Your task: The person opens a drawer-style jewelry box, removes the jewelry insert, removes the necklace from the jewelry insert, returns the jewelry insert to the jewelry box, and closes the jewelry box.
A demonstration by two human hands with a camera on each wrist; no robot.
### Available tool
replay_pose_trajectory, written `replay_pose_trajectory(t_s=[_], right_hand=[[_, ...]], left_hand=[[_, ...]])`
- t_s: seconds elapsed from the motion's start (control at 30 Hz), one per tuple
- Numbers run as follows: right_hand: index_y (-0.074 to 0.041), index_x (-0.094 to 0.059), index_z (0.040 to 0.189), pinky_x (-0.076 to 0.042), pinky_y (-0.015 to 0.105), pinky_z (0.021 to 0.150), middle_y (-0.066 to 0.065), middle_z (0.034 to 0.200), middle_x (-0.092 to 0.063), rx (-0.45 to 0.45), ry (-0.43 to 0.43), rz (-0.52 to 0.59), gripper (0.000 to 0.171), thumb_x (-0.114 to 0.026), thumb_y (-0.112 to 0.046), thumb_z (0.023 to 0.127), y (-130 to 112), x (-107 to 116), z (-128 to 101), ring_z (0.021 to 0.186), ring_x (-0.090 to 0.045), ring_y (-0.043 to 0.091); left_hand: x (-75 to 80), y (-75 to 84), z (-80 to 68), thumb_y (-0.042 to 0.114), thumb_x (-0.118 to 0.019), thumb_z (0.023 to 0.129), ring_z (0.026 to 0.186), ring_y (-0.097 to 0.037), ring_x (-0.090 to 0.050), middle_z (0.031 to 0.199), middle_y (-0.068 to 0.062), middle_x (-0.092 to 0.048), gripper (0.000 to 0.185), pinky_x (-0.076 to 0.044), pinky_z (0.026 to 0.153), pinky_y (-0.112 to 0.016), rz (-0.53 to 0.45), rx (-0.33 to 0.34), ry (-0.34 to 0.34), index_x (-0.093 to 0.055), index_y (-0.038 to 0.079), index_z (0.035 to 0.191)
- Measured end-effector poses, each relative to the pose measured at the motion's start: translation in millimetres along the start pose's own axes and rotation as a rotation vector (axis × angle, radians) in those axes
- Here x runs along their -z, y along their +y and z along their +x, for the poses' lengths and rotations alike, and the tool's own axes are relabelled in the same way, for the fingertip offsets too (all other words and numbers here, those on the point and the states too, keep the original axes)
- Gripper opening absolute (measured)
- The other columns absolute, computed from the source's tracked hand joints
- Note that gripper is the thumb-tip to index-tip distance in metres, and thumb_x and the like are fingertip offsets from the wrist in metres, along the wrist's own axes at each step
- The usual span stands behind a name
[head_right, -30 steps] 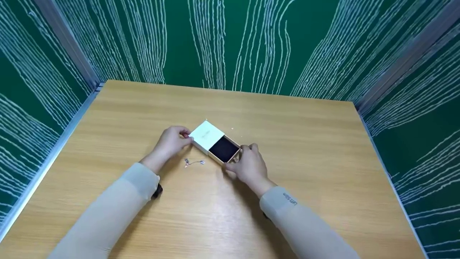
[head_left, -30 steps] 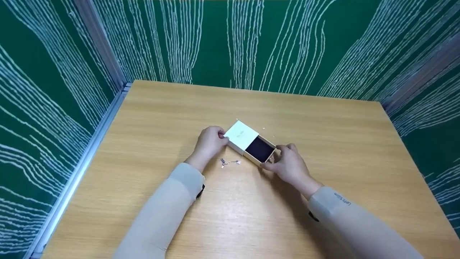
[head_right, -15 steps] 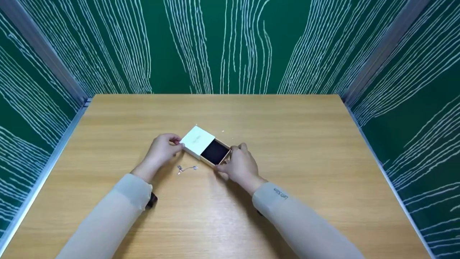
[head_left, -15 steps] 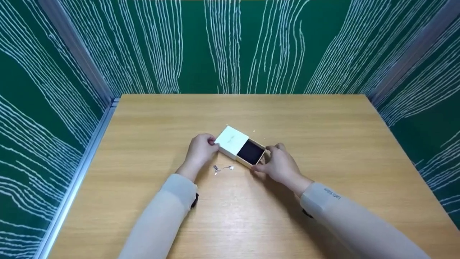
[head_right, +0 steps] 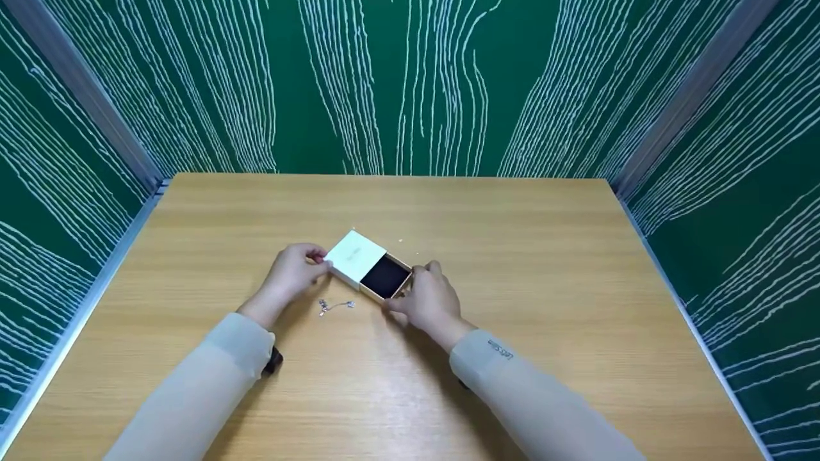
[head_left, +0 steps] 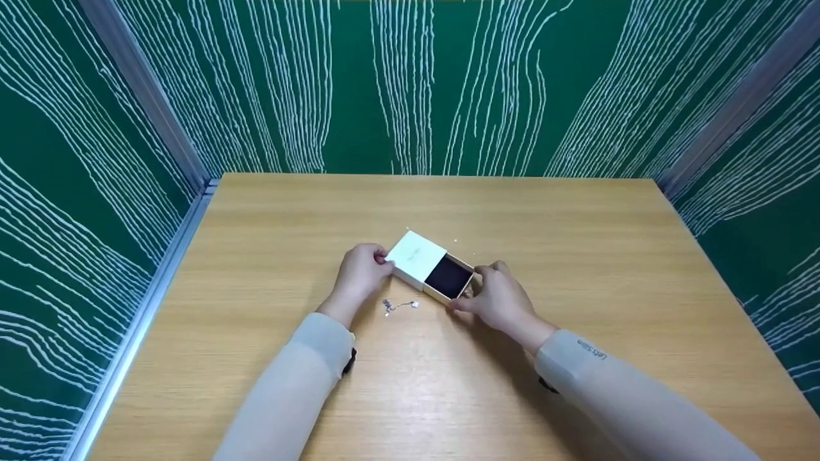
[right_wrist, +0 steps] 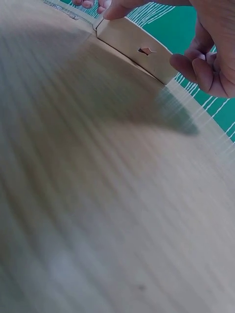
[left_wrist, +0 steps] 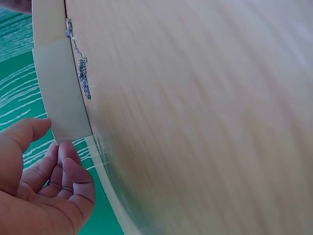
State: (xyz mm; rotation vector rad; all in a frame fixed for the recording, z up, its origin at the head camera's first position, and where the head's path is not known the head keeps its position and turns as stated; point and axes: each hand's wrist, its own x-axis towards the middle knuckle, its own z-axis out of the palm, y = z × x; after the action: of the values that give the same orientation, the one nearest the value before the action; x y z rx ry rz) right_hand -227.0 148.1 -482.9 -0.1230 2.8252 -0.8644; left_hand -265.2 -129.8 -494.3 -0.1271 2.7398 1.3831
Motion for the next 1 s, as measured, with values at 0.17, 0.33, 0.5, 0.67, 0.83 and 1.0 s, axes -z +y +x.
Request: replay_pose_trajectory(t_s=[0.17,0.33,0.5,0.67,0.83,1.0], right_hand=[[0.002,-0.053,0.163,-0.055,0.056,0.114,0.023,0.151,-0.054,-0.005,-0.001,0.000,0.104,-0.097,-0.053,0.086,-0.3,0.3,0.3,0.115,-0.063,0.037],[0.002,-0.053,0.163,-0.054,0.057,0.117,0.023,0.152,-0.053,-0.013,-0.006,0.009,0.104,-0.098,-0.051,0.086,-0.8,-0.1,1.6,0.118,-0.064,0.037],[0.002,-0.051,0.164,-0.054,0.057,0.116,0.023,0.152,-0.053,-0.018,-0.013,0.005,0.105,-0.097,-0.051,0.087,-2.5,-0.5,2.8,0.116,-0.064,0.036],[0.002,-0.051,0.164,-0.054,0.056,0.116,0.022,0.151,-0.053,-0.018,-0.012,0.011,0.106,-0.098,-0.051,0.086,-4.2,-0.3,3.8,0.116,-0.063,0.036],[0.002,-0.052,0.164,-0.053,0.056,0.117,0.022,0.150,-0.054,-0.017,-0.008,0.016,0.104,-0.098,-0.050,0.086,-5.2,-0.4,3.3,0.116,-0.062,0.037],[0.002,-0.052,0.165,-0.054,0.054,0.111,0.021,0.146,-0.054,-0.022,-0.007,0.014,0.104,-0.098,-0.050,0.086,-5.3,-2.2,4.6,0.112,-0.061,0.035]], left_hand=[[-13.7,-31.0,31.0,0.017,-0.081,0.101,0.097,-0.019,-0.072,0.103,-0.003,-0.077,0.017,-0.061,0.090,-0.035,0.050,-0.027,0.004,-0.082,0.008,0.116],[-22.3,-49.9,46.4,0.024,-0.083,0.101,0.095,-0.014,-0.071,0.101,0.004,-0.077,0.016,-0.061,0.089,-0.033,0.069,-0.037,0.006,-0.083,0.014,0.113],[-14.4,-33.4,30.3,0.016,-0.082,0.100,0.095,-0.019,-0.072,0.101,-0.003,-0.077,0.014,-0.062,0.091,-0.037,0.044,-0.036,0.016,-0.083,0.009,0.112],[1.0,-1.2,2.2,0.009,-0.078,0.103,0.104,-0.027,-0.074,0.109,-0.012,-0.079,0.020,-0.062,0.101,-0.043,0.003,-0.009,0.007,-0.080,0.000,0.120],[3.8,7.9,-6.5,0.010,-0.076,0.106,0.107,-0.026,-0.074,0.113,-0.012,-0.079,0.020,-0.062,0.105,-0.043,0.021,0.001,0.011,-0.080,0.000,0.122],[2.8,8.2,-7.1,0.010,-0.076,0.106,0.106,-0.026,-0.073,0.113,-0.012,-0.078,0.020,-0.062,0.104,-0.043,0.014,0.003,0.009,-0.080,0.000,0.123]])
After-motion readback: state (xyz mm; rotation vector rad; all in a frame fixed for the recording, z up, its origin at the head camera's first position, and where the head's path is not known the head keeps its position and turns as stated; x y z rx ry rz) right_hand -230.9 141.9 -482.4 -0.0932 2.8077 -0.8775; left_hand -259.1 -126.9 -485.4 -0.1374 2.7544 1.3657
